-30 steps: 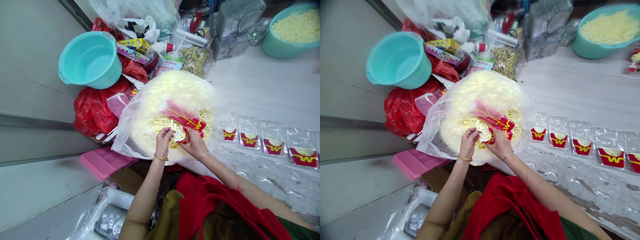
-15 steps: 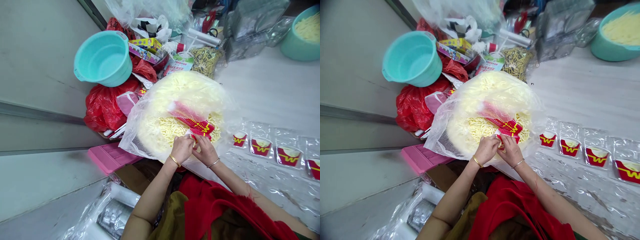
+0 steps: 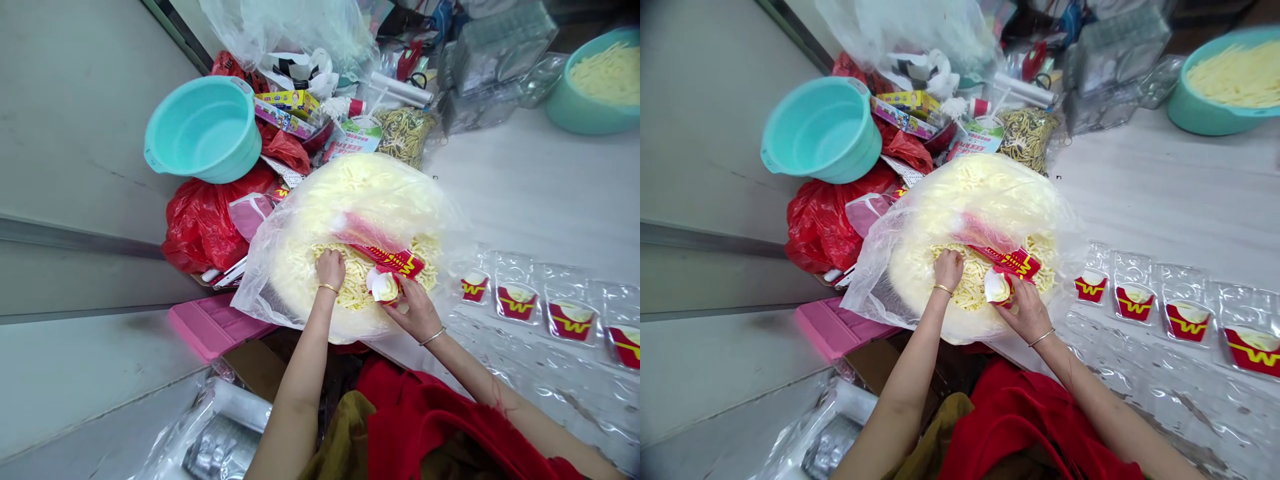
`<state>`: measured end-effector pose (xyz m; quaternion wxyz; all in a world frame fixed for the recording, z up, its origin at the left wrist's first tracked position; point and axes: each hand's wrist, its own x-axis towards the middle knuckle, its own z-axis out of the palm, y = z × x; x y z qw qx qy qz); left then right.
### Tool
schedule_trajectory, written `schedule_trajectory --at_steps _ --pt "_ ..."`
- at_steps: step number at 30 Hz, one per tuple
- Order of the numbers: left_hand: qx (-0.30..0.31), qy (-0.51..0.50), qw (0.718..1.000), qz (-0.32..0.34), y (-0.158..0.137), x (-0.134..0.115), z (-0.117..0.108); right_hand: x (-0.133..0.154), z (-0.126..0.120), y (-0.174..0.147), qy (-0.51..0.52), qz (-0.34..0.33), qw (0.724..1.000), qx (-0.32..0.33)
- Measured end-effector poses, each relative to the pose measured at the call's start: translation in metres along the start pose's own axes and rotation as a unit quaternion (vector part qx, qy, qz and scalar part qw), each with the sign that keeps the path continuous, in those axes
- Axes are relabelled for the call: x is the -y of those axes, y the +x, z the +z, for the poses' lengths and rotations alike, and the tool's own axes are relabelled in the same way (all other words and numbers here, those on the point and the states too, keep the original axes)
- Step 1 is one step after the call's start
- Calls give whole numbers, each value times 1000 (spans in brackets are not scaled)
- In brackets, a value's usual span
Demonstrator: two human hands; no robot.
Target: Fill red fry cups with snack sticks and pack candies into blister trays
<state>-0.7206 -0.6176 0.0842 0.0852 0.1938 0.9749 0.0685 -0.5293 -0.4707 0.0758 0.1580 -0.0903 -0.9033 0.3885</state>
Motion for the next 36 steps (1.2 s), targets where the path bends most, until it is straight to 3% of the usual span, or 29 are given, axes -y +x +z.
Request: schedule_trajectory --at_steps 4,9,12,18,21,24,26,28,31,36 --pt "26 -16 999 13 -3 1 -2 -1 -6 -7 -5 8 1000 -1" --pt "-13 -99 995 -9 -5 13 -9 -2 -10 -16 -11 7 1000 -11" --pt "2 -139 990 -1 -10 16 -11 -2 -10 -20 -14 6 1000 -10" --pt "33 -37 999 8 -15 8 -6 -2 -8 -22 -12 8 1000 1" --pt "28 -104 994 -10 -17 13 -17 -1 -8 -21 -16 8 1000 7" --pt "77 -220 972 -11 -30 13 -41 4 -9 -18 -20 9 1000 11" --pt "121 -281 952 21 -46 3 -60 10 -8 -14 -21 10 1000 17" --pt "126 -280 948 80 -68 -17 -77 18 -7 -10 -16 6 1000 19" --pt "68 -163 974 142 -104 -52 -89 28 -6 -8 -2 2 1000 11" --pt "35 -22 985 170 -153 -91 -80 30 -12 -21 13 3 1000 -8"
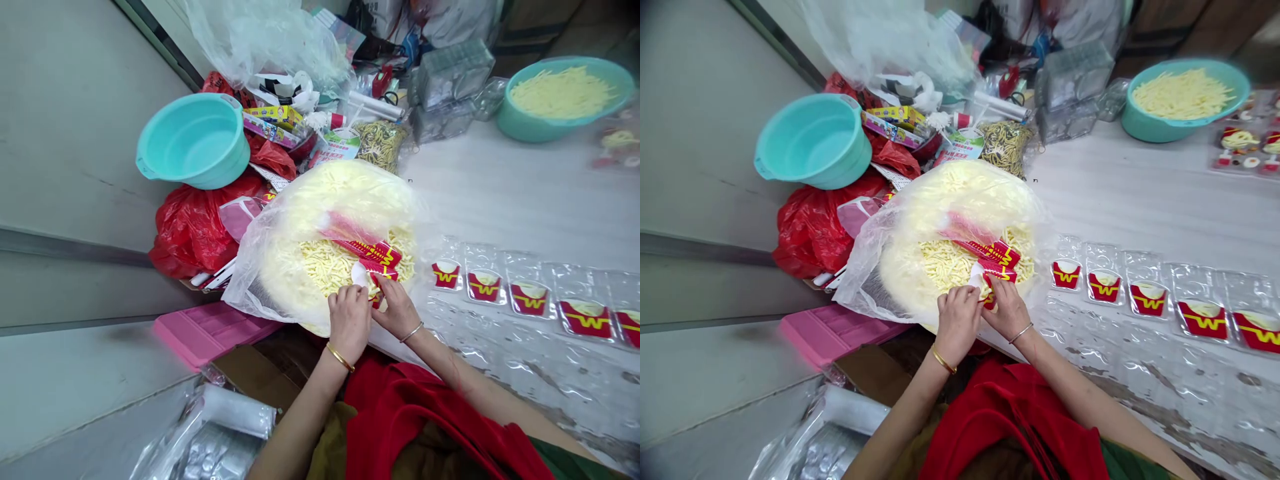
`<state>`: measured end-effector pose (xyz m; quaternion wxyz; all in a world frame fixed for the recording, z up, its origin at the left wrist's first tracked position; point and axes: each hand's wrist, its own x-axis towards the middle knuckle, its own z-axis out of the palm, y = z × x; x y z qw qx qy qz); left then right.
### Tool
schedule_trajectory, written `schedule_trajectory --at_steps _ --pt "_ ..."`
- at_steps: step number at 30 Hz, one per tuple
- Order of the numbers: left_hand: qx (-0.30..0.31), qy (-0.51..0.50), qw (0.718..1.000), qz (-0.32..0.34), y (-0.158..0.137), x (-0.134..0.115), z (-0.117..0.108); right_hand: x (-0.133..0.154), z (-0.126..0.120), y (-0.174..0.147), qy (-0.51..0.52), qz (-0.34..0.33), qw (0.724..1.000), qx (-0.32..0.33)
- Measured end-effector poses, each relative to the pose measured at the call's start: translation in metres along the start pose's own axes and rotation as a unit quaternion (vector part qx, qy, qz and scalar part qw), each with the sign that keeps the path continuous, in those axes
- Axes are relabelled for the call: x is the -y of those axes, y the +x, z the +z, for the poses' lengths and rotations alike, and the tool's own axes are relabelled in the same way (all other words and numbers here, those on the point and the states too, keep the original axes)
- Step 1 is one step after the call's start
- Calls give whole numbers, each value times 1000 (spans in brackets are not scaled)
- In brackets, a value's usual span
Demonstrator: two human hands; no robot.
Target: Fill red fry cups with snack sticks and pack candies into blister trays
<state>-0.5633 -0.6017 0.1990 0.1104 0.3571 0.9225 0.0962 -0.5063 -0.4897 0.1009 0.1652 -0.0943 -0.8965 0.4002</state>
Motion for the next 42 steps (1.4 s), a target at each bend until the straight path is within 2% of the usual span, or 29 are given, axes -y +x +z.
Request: schedule_trajectory --at_steps 4,9,12,15,18,21,25,29,34,37,39,42 --pt "-38 -4 999 1 -11 -18 12 -2 -10 -16 12 -8 1000 -27" --pt "-84 -69 994 4 -6 -38 22 -7 -31 -30 12 -3 999 -45" --pt "-104 -90 990 14 2 -66 33 -17 -55 -42 6 15 997 -72" --pt "-107 -73 990 64 15 -109 52 -37 -86 -60 -1 57 991 -118" --pt "-107 -58 984 133 35 -166 82 -73 -124 -81 -18 117 978 -174" --pt "-91 -55 971 213 48 -236 115 -116 -170 -112 -33 171 955 -240" --pt "-57 -50 947 313 50 -339 152 -171 -238 -170 -43 226 922 -312" --pt "7 -47 918 394 46 -450 192 -228 -306 -239 -53 279 883 -374" --pt "81 -87 878 463 42 -582 248 -296 -376 -313 -85 320 829 -450" --pt "86 -139 861 482 55 -643 279 -343 -408 -338 -112 324 804 -486" --pt "91 -181 848 490 75 -675 294 -379 -434 -347 -133 305 812 -480" --pt "103 -226 845 474 117 -711 303 -434 -491 -360 -183 299 824 -445"
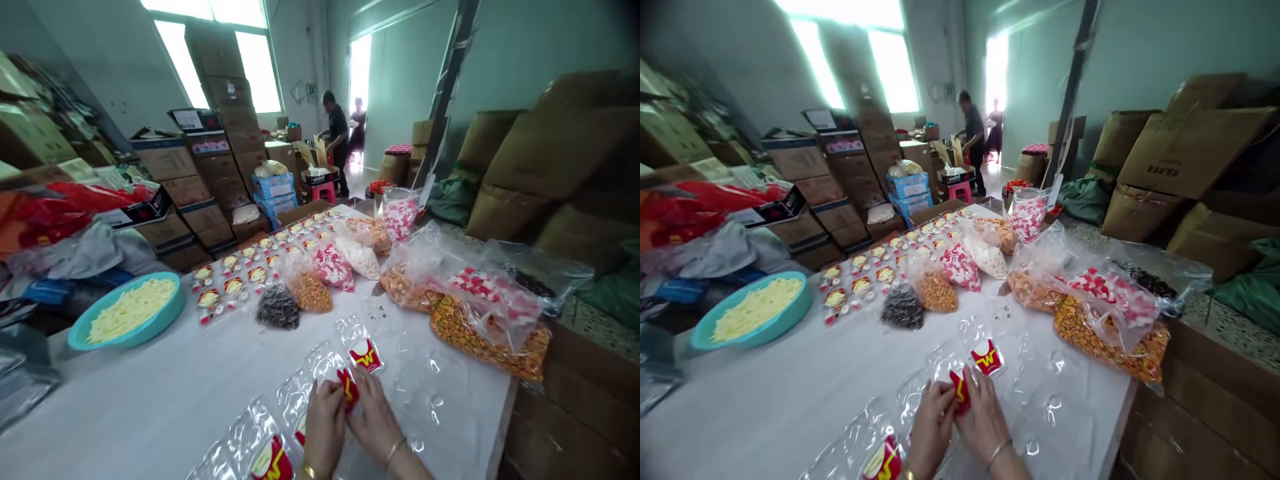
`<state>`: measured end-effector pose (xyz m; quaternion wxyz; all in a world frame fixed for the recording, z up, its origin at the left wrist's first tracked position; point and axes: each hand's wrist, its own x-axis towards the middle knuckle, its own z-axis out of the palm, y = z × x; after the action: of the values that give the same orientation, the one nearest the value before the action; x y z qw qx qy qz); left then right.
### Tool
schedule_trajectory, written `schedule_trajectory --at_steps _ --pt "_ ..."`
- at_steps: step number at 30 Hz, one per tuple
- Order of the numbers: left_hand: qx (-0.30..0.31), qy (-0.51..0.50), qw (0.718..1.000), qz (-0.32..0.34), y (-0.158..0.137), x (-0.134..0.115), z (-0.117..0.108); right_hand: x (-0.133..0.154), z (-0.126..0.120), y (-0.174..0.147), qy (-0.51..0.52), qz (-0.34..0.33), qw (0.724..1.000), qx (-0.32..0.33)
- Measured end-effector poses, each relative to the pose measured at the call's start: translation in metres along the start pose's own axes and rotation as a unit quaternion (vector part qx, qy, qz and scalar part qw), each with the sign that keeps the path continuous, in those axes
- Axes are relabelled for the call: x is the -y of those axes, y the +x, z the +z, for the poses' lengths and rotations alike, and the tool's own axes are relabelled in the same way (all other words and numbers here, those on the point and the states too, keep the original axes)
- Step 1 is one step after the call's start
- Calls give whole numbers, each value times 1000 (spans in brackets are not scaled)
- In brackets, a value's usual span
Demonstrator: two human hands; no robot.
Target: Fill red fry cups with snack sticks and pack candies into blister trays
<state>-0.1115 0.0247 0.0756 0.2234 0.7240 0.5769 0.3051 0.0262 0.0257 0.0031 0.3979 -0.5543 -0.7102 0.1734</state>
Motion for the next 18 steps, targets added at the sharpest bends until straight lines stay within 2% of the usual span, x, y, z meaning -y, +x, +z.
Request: schedule_trajectory --at_steps 1,4,8,10,13,16,18 --pt "-4 -10 1000 -11 16 7 -2 -19 -5 21 -29 5 1000 -3" --pt "-7 -21 999 -28 61 23 -4 -77 -23 76 -130 83 986 -59" --pt "20 -5 1000 19 121 30 17 -138 -27 112 -230 166 959 -21" --pt "42 6 998 56 150 27 38 -152 -21 116 -253 186 949 -4" --pt "73 32 990 113 188 19 74 -163 -12 116 -267 194 944 -14" --pt "103 78 979 157 217 14 109 -168 -10 117 -261 182 948 -27" --pt "128 117 969 179 232 13 130 -171 -12 119 -263 175 949 -11"
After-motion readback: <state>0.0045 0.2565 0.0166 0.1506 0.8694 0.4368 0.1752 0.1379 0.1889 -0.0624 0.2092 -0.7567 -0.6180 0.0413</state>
